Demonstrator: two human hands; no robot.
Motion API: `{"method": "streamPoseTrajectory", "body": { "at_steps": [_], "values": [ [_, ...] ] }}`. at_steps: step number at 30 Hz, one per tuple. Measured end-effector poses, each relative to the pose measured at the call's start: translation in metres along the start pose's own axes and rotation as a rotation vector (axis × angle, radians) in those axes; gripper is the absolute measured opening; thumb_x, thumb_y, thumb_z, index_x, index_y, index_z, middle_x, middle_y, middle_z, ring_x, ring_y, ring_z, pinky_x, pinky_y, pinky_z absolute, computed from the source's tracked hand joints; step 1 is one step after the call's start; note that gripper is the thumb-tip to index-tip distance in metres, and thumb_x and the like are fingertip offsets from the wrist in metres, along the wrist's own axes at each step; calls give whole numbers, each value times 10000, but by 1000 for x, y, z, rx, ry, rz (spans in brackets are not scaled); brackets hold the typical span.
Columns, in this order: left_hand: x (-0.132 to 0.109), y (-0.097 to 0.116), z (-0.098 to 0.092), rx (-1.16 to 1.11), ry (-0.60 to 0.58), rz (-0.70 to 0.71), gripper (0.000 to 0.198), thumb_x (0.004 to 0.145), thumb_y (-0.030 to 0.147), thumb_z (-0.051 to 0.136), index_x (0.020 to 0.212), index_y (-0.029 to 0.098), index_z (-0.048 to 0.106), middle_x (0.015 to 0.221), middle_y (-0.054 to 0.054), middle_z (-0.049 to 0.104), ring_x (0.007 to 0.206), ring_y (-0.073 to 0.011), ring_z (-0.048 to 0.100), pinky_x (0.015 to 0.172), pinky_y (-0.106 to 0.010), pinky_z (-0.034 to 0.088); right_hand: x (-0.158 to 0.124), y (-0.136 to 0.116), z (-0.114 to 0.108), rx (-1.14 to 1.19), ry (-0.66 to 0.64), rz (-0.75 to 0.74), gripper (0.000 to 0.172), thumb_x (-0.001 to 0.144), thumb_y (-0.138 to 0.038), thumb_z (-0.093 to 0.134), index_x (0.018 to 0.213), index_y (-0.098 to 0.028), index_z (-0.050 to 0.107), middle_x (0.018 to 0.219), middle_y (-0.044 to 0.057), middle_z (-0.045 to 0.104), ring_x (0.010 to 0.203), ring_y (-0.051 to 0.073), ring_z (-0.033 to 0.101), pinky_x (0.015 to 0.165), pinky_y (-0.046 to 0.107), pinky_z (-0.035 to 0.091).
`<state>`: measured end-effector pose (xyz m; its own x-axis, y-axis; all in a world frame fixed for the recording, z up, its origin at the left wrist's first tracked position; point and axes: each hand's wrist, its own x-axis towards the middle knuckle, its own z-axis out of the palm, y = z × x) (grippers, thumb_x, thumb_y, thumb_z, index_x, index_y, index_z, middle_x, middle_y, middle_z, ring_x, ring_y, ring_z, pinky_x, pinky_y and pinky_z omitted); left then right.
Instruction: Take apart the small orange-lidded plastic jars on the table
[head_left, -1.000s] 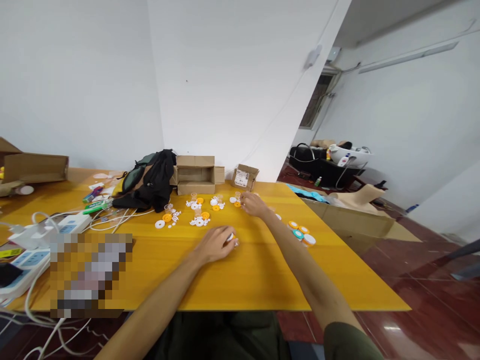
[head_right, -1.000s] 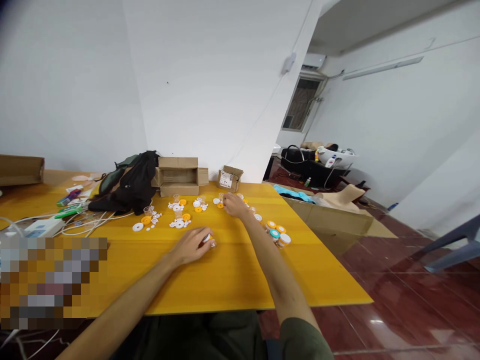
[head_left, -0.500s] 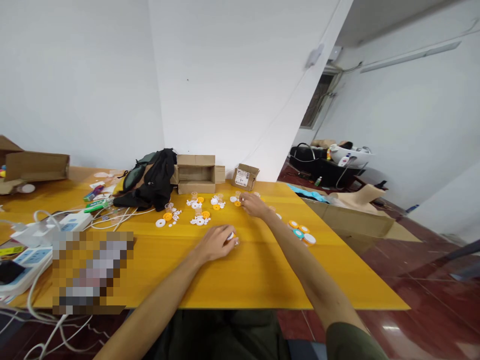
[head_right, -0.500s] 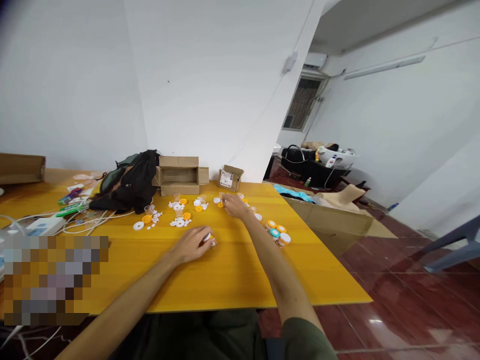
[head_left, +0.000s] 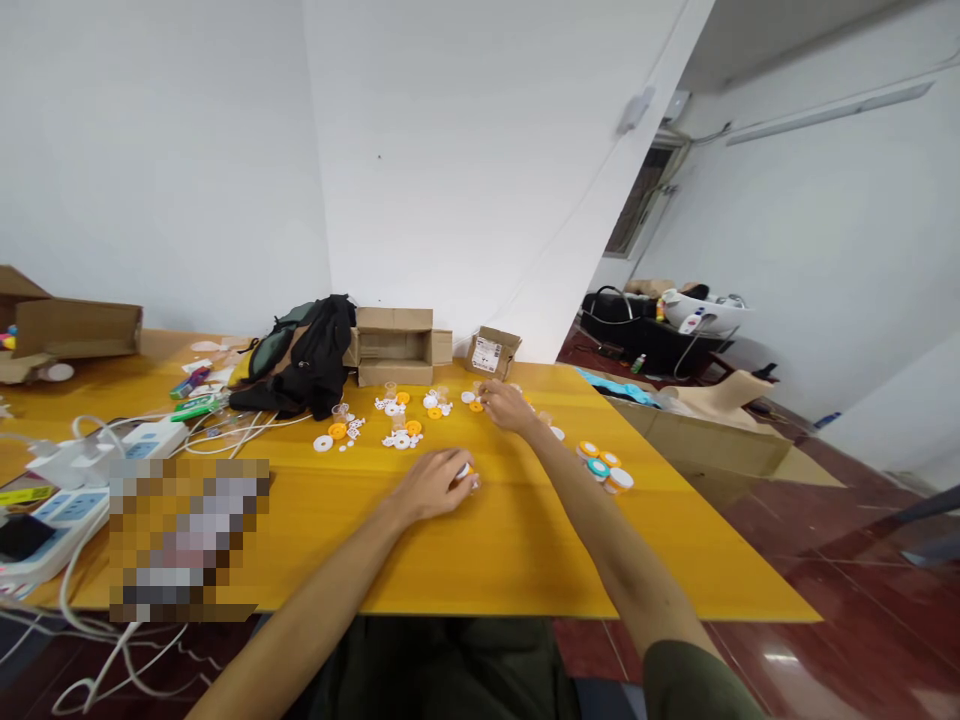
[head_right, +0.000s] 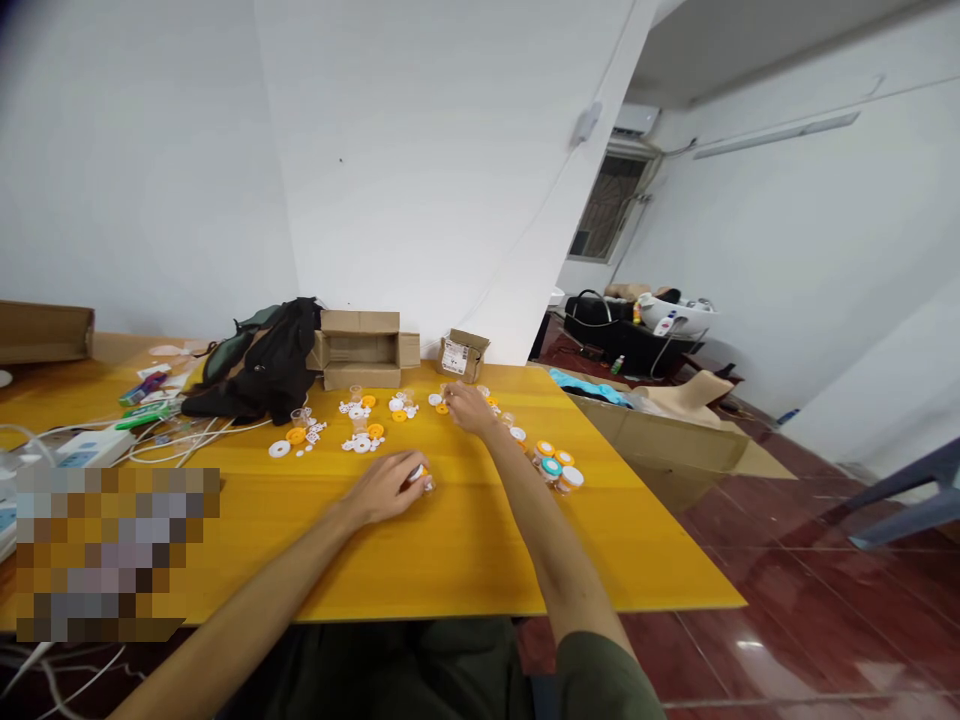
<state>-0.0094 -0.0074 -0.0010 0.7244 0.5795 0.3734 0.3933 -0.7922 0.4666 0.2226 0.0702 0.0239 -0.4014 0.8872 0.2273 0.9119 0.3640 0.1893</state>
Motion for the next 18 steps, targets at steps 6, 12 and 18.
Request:
{"method": "streamPoseTrajectory", "body": {
  "at_steps": [6, 12, 18],
  "values": [
    [1, -2, 1, 33, -14, -1, 106, 909, 234, 466, 921, 226, 571, 812, -16, 646, 765, -190, 603, 736, -280, 423, -1, -4, -3, 9, 9, -19, 225, 841, -63, 511, 921, -145, 705, 1111, 148, 643, 1034, 252, 575, 906, 362, 461],
    [1, -3, 2, 10, 12, 6, 93, 903, 231, 474, 906, 226, 567, 811, -17, 651, 747, -194, 606, 710, -283, 417, -6, -7, -15, 42, 96, 50, 243, 891, -89, 468, 955, -158, 692, 1099, 145, 644, 1056, 254, 581, 918, 374, 472],
    [0, -3, 1, 19, 19, -7, 113, 912, 249, 466, 928, 238, 578, 814, -10, 656, 754, -188, 610, 729, -278, 430, -23, -34, -21, 210, 273, 183, 202, 898, -103, 482, 872, -194, 661, 957, 103, 672, 924, 234, 624, 824, 346, 504]
  ]
}}
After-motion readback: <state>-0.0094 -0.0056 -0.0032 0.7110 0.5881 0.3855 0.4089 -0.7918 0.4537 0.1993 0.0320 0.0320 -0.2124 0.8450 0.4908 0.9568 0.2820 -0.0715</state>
